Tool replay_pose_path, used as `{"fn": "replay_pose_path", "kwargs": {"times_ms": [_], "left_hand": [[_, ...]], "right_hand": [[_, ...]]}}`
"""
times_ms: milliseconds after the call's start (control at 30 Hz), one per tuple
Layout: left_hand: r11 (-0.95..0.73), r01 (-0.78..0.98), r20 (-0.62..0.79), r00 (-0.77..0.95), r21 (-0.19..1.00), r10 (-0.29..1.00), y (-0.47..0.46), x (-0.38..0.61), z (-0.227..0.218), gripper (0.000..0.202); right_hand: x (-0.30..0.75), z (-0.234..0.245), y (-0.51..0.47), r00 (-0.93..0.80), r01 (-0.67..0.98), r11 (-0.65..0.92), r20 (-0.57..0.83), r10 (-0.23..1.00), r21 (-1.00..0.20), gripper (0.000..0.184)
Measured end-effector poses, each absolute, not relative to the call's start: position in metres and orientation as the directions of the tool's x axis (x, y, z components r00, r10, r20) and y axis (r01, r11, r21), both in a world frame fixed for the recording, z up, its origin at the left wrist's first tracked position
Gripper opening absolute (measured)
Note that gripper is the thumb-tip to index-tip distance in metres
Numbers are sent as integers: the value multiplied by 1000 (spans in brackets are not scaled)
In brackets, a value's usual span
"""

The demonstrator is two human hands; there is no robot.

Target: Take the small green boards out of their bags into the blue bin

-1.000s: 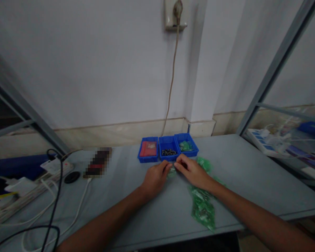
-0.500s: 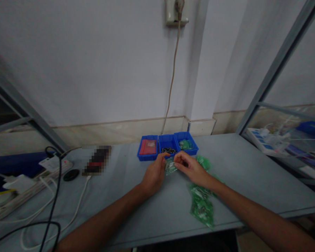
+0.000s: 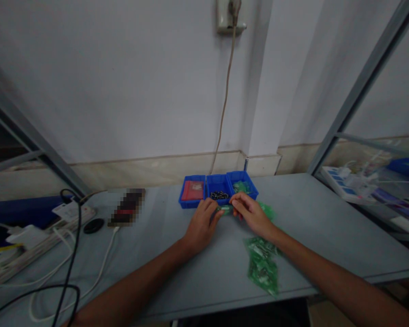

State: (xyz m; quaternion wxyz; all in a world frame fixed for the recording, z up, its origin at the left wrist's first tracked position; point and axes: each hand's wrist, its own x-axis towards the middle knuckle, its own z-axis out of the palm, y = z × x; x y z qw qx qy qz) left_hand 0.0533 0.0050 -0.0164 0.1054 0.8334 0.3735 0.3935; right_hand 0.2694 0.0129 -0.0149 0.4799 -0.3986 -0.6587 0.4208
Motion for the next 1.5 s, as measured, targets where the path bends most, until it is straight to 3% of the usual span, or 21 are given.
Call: {"fn": "replay_pose_path", "kwargs": {"times_ms": [333, 633, 733, 900, 1233, 1333, 1433, 1500], "left_hand": [[-668, 456, 583, 333, 588, 741, 4, 53, -11, 21], [-668, 450, 572, 349, 593, 743, 4, 53, -10, 19], [-660, 438, 571, 335, 611, 750, 4, 53, -13, 13], [-665, 409, 605, 286, 625, 743, 3, 53, -16, 38], [-739, 442, 661, 349, 509, 664, 8, 54, -21, 49], [-739, 449, 671, 336, 502, 660, 9, 54, -21, 38], [-730, 468, 671, 324, 499, 667, 8, 53, -18, 13], [-721, 486, 653, 341, 493, 676, 7, 53, -15, 13]], "right_hand": [[268, -13, 6, -345, 259, 502, 407, 846, -825, 29], [270, -13, 9, -342, 313, 560, 459, 820, -767, 23], [270, -9, 7, -343, 335, 573, 470, 813, -748, 30], [271, -8, 8, -296, 326, 552, 472, 831, -767, 30], [271, -15, 12, -257, 198, 402, 349, 901, -894, 45], [270, -11, 9, -271, 185, 382, 327, 905, -905, 46], [270, -7, 8, -273, 220, 399, 336, 901, -890, 46], [271, -5, 8, -251, 231, 446, 390, 886, -865, 45]]}}
